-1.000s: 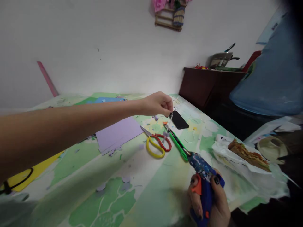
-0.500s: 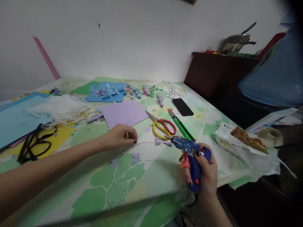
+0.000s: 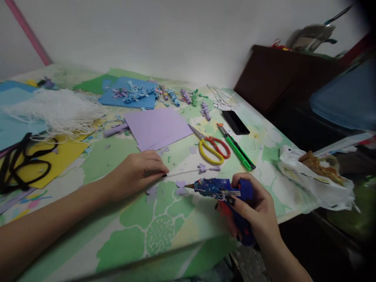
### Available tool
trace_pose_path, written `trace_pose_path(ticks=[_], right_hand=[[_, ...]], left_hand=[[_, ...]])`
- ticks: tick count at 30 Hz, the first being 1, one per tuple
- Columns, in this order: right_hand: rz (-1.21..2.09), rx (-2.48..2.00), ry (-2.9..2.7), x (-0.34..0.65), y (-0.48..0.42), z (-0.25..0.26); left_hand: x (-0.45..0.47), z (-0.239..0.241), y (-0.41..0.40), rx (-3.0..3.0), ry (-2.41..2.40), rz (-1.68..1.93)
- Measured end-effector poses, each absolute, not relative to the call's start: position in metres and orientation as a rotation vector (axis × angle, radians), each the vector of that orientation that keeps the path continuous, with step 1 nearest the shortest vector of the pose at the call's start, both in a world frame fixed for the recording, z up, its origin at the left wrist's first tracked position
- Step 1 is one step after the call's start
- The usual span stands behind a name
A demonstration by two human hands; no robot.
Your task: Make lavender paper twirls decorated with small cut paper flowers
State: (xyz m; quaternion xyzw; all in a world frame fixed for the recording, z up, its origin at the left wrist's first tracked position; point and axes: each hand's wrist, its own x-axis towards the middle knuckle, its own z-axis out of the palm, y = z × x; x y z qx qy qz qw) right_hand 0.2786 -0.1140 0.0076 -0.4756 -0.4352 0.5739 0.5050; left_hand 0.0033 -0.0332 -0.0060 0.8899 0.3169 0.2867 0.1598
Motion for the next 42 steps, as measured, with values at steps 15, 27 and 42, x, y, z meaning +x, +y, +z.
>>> trace_pose_path(ticks=[15,27,42], right_hand=[[1.248,-1.359,-1.098,0.271,-0.118,0.005],[1.339,-1.313,-1.168,0.232,-0.118,0.003],[1.242,-1.384,-1.240,0.220,-0.120,0.002]], left_hand=[[-0.006,-0.026,-0.046,2.592,0.853,0.935],[-0.015,-0.015,-0.031,2.319,0.867,0.832],[-0.020,-0.016,-0.027,2.229,0.883,0.785]])
